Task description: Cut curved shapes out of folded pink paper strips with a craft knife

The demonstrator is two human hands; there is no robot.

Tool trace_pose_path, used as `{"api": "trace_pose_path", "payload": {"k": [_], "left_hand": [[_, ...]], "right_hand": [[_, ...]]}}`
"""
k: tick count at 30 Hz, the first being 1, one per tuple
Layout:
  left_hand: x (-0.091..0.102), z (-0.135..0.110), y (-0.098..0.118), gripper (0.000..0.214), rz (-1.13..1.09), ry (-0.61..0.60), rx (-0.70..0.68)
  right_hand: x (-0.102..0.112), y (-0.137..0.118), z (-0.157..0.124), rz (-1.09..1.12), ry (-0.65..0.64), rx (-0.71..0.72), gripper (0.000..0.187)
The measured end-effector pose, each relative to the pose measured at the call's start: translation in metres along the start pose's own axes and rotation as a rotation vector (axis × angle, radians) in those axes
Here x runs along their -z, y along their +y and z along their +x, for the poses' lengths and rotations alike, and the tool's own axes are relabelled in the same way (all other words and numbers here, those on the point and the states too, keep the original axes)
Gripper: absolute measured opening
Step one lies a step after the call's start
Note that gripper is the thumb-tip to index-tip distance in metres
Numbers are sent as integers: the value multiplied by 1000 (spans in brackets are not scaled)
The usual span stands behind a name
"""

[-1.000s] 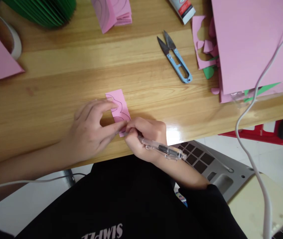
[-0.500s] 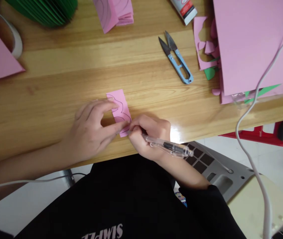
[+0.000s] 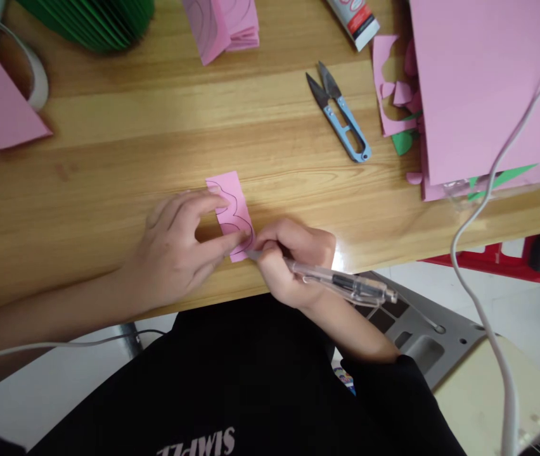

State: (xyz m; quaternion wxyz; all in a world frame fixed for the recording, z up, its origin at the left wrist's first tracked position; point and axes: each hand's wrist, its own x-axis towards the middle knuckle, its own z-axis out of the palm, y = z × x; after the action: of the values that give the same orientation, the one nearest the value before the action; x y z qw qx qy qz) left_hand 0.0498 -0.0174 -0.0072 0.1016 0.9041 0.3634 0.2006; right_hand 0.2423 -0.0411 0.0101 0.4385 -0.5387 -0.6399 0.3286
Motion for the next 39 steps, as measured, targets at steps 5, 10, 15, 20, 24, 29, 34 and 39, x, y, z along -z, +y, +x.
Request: {"api": "trace_pose_path", "payload": {"k": [5,10,15,20,24,29,34,39], "left_hand": [[0,0,-1,20,-13,-9,1],[0,1,1,17,-61,17,19],[0,2,1,14,-19,28,8],[0,2,1,16,-12,21,12],[0,1,0,14,-26,30,1],[-1,0,0,13,-51,23,0],[-1,1,0,15,-53,12,16],[0,1,0,14,-25,7,22]], "right_hand": [[0,2,-1,9,-29,-7,24],[-1,2,1,10,-40,20,23],[-1,0,1,-8,-91,23,21],[-2,-3,2,-43,-111,21,21],[-4,-3,3,-59,-122,74,20],[-8,-2,2,-59,-128,94,19],[-6,-3,2,-32,-127,54,20],[-3,-4,2,-17,-116,12,22]]}}
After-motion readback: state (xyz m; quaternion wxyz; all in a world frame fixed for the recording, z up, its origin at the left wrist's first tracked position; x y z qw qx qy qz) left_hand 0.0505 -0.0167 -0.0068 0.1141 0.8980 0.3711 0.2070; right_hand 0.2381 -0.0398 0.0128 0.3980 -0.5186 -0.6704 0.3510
